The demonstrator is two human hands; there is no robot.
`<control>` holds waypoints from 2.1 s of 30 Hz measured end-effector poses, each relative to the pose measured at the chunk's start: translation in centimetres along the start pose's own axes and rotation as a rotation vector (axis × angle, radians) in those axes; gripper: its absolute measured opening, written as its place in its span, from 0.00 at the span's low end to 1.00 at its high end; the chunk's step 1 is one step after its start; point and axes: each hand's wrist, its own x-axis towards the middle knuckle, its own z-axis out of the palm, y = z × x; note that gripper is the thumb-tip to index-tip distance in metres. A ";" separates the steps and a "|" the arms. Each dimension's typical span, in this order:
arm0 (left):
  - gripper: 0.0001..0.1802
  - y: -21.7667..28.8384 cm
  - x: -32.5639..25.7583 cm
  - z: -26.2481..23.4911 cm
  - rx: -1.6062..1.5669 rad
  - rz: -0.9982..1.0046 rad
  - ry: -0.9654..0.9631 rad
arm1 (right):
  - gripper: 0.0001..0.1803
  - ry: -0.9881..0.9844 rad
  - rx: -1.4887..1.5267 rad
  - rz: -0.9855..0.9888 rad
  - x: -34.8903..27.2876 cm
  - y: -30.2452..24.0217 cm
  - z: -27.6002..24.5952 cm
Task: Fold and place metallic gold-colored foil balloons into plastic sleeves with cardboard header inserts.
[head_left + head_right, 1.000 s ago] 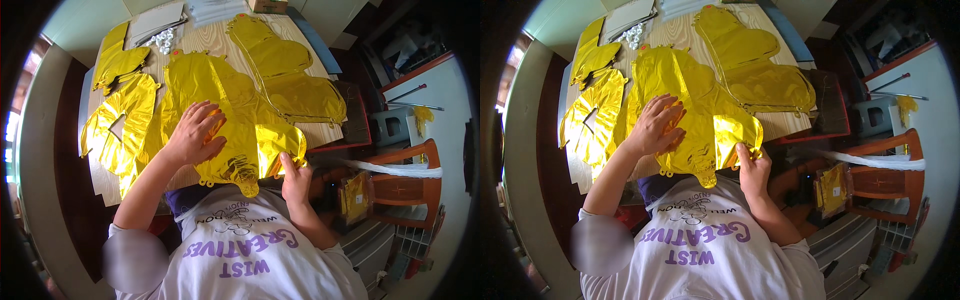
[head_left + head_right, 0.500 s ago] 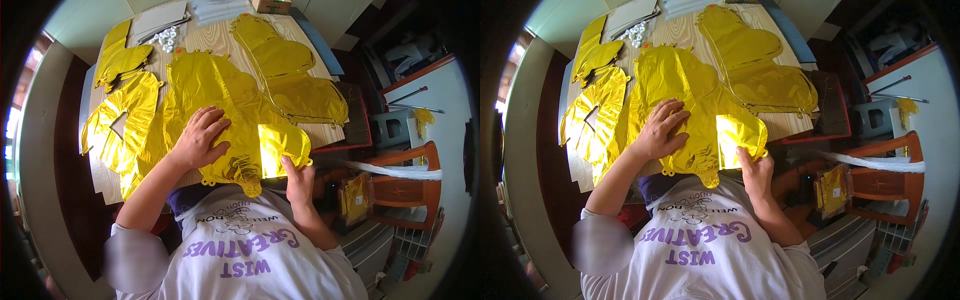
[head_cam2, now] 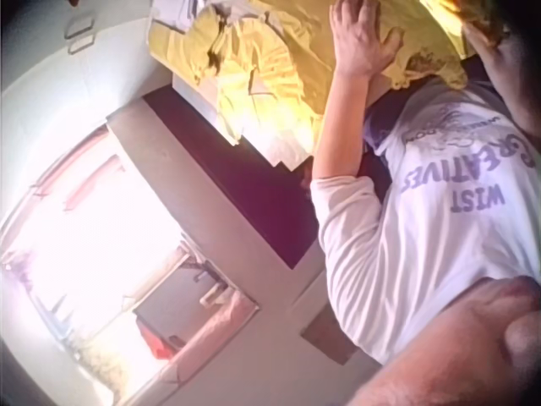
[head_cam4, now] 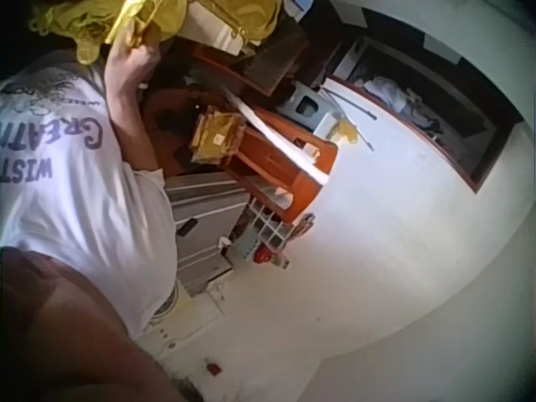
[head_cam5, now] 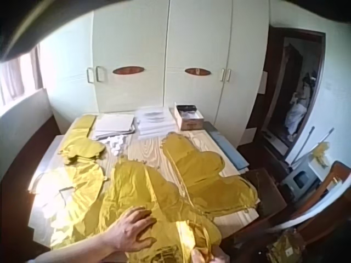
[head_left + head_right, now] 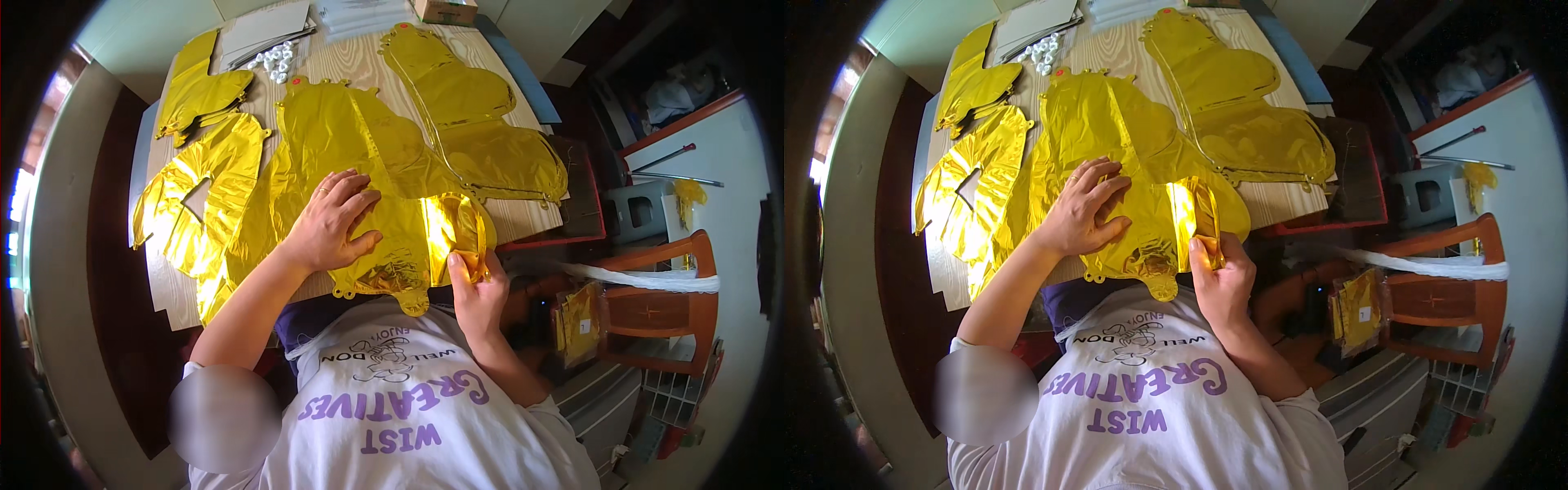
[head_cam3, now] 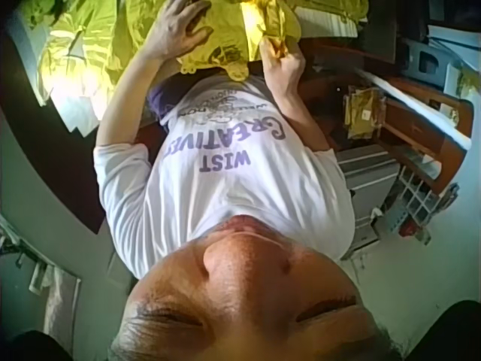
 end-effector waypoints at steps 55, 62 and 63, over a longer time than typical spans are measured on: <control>0.26 -0.2 -0.3 -0.3 0.057 -0.057 -0.109 | 0.26 -0.620 -0.667 -0.756 7.1 2.8 1.6; 0.24 -0.4 -0.2 0.0 0.056 -0.053 -0.086 | 0.26 -0.643 -0.672 -0.753 7.1 2.8 1.7; 0.23 -0.5 -0.3 0.3 0.065 -0.045 -0.063 | 0.26 -0.649 -0.678 -0.758 7.1 2.9 1.8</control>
